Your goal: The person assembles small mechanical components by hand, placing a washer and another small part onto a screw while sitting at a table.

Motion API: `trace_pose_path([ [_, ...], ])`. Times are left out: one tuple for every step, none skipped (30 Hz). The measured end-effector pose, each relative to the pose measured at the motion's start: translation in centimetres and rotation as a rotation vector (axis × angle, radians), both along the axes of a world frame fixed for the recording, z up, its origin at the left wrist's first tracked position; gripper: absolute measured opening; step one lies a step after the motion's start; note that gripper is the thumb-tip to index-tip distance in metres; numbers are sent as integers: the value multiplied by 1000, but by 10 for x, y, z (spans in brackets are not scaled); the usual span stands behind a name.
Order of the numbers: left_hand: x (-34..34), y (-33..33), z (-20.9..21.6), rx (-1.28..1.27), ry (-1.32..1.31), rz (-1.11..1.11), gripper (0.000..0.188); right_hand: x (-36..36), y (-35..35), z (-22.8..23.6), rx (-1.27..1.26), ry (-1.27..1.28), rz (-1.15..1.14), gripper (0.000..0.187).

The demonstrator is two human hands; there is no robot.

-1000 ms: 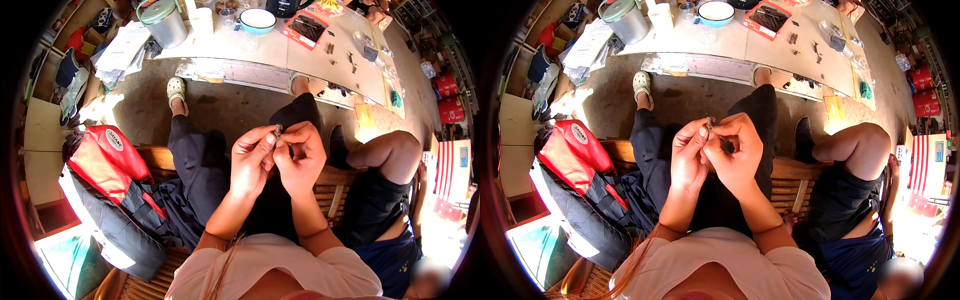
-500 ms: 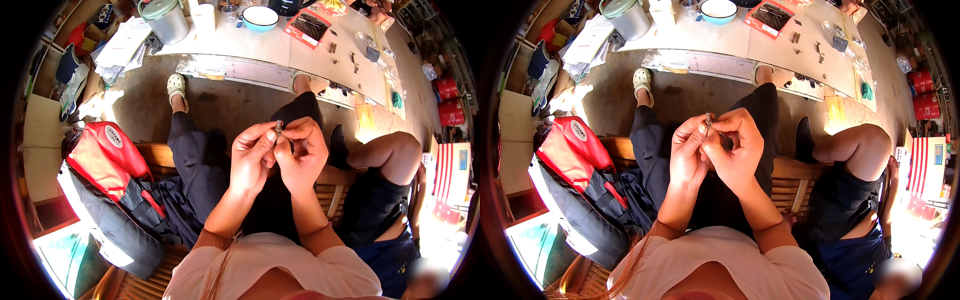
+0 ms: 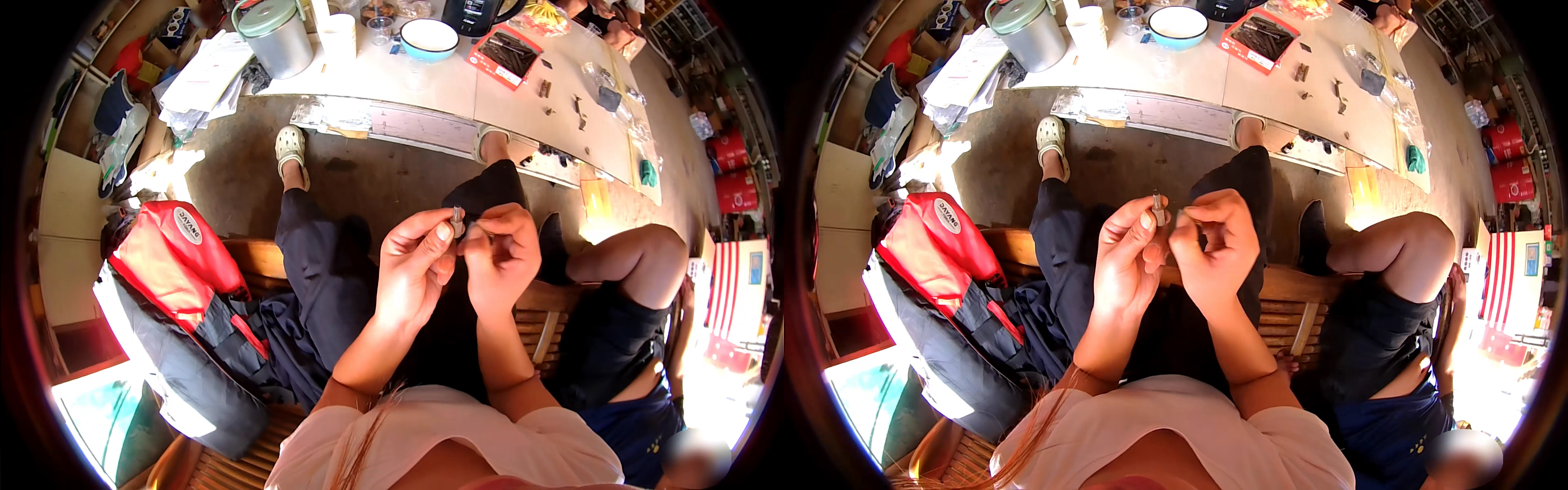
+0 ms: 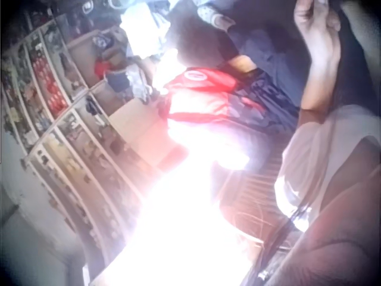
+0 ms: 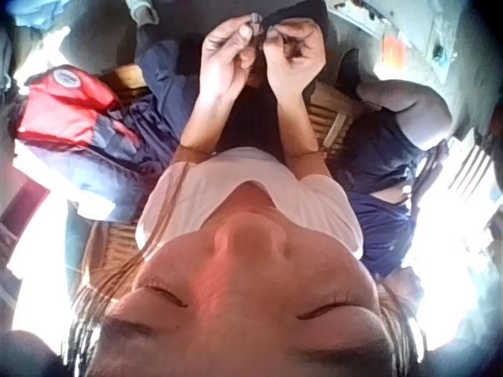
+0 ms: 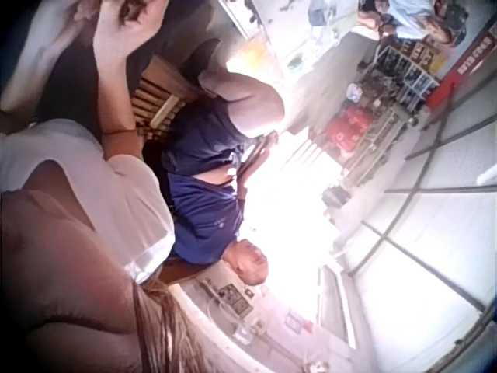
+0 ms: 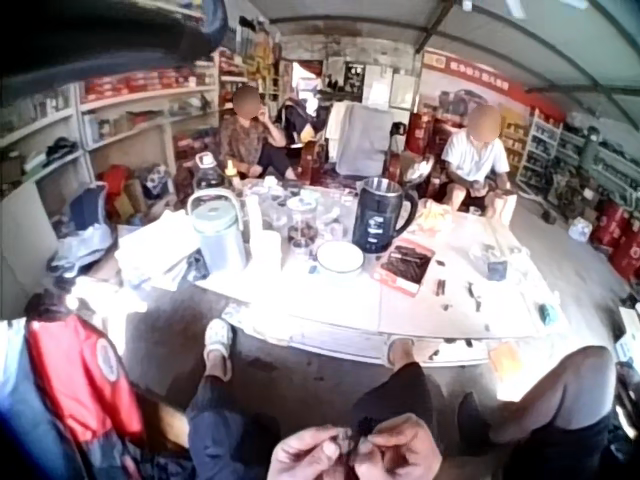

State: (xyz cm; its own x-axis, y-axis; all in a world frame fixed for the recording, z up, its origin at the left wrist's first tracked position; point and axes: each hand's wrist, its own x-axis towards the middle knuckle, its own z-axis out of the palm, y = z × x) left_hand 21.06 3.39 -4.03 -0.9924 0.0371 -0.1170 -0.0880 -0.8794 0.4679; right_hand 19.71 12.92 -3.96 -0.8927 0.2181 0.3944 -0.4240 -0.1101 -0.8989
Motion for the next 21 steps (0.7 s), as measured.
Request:
trace_pose_path([
  [-4, 0, 0, 52, 9, -22, 19, 0, 1, 1, -98, 11, -9, 18],
  [-7, -1, -2, 100, 6, -52, 19, 1, 0, 7, -109, 28, -23, 18],
  [-8, -2, -5, 148, 3, -82, 19, 1, 0, 9, -120, 46, -38, 18],
  [-6, -2, -8, 172, -24, -100, 19, 2, 0, 7, -39, 58, -37, 18],
  [-6, -1, -7, 150, -38, -78, 19, 0, 0, 7, 44, 82, -34, 18],
  [-5, 0, -6, 129, -52, -55, 19, -1, 0, 7, 126, 106, -30, 18],
  [-5, 0, -5, 108, -65, -32, 19, -2, -1, 7, 187, 136, -65, 18],
  [-5, 0, -7, 98, -67, -30, 19, -3, 1, 6, 252, 164, -96, 17],
  [-6, 2, -7, 89, -58, -29, 19, -3, 2, 5, 317, 193, -127, 17],
  [-7, 3, -6, 79, -49, -27, 18, -3, 0, 3, 285, 173, -144, 16],
  [-6, 3, -6, 68, -43, -22, 18, -3, -1, 3, 286, 170, -136, 16],
  [-6, 3, -6, 58, -37, -14, 18, -2, -2, 3, 288, 167, -128, 16],
  [-6, 5, -7, 53, -31, -1, 18, -2, -2, 2, 289, 163, -122, 16],
  [-6, 5, -7, 45, -19, 11, 18, -1, -3, 3, 293, 144, -118, 16],
  [-6, 4, -7, 35, -8, 21, 17, -1, -5, 5, 296, 125, -115, 16],
  [-5, 4, -8, 22, 7, 27, 17, 0, -6, 5, 299, 106, -112, 16],
  [-5, 4, -8, 11, 22, 34, 17, 0, -6, 5, 286, 102, -113, 16],
  [-5, 5, -7, -7, 12, 43, 17, 0, -6, 5, 272, 98, -114, 16],
  [-4, 6, -4, -25, 2, 52, 16, 0, -6, 5, 258, 93, -114, 16],
  [-4, 6, -3, -43, -12, 60, 16, 0, -6, 6, 246, 70, -114, 16],
  [-4, 6, -4, -27, -6, 50, 16, 0, -6, 8, 234, 48, -114, 16],
])
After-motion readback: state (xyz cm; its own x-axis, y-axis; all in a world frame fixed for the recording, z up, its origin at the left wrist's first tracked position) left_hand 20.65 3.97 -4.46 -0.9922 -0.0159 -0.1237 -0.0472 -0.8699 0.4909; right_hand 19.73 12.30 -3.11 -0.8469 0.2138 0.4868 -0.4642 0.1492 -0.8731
